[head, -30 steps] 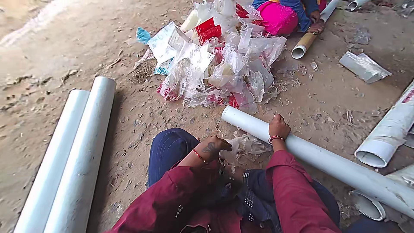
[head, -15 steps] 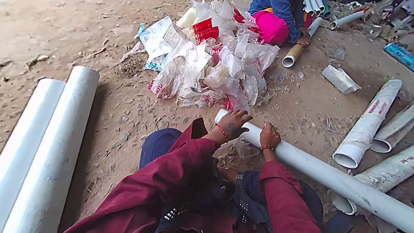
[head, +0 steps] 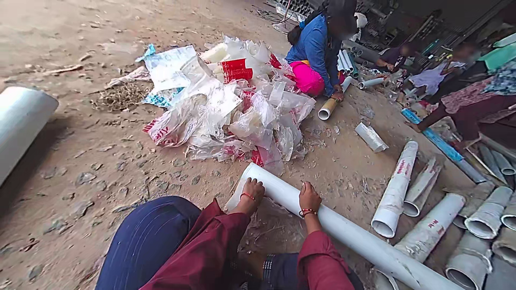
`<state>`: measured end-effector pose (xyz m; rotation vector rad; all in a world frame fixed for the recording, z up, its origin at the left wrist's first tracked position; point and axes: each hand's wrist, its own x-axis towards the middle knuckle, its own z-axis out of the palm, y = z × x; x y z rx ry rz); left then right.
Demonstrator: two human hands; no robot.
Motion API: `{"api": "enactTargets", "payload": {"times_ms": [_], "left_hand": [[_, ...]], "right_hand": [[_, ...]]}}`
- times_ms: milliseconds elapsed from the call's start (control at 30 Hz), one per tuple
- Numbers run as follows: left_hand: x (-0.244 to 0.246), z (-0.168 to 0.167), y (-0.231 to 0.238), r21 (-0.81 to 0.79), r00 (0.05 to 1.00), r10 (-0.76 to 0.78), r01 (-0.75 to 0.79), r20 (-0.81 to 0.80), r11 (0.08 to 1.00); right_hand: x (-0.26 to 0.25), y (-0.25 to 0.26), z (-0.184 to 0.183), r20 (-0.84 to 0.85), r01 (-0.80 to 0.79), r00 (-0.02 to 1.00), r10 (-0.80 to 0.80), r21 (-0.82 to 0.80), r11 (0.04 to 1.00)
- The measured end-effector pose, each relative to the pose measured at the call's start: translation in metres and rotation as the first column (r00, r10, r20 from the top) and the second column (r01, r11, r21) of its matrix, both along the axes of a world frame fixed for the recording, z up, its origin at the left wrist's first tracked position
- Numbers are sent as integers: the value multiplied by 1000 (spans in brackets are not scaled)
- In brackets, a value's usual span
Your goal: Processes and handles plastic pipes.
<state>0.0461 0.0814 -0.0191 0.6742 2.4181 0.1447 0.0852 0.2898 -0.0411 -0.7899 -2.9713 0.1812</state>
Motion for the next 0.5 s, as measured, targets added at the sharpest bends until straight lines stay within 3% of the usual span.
{"api": "enactTargets", "payload": {"times_ms": [67,133,200,233,267,400,500], "left_hand": [[-22,20,-22,50,974,213,-210,-73,976],[-34,43,-48,224,870,443,-397,-219,890],[-50,58,-76,543,602,651,-389,-462,745],[-62,68,-91,675,475,726,-314,-497,668],[-74,79,-105,754,408,777,-260,-480,603],[-117,110,-137,819,411,860,-347,-304,456],[-115,75,-135,800,335,876,-383,-346,462]], "right_hand": [[-2,1,0,-9,-17,1000,17,-3,1000],[0,4,-1,-39,-24,999,24,7,1000],[-1,2,-1,-54,-12,998,11,-5,1000],[0,1,-3,-68,-7,998,6,-10,1000],[2,-1,-6,-89,-5,996,5,-7,1000],[11,-6,-19,-270,-25,961,52,103,994],[18,-10,-29,-359,-27,929,88,172,985]]}}
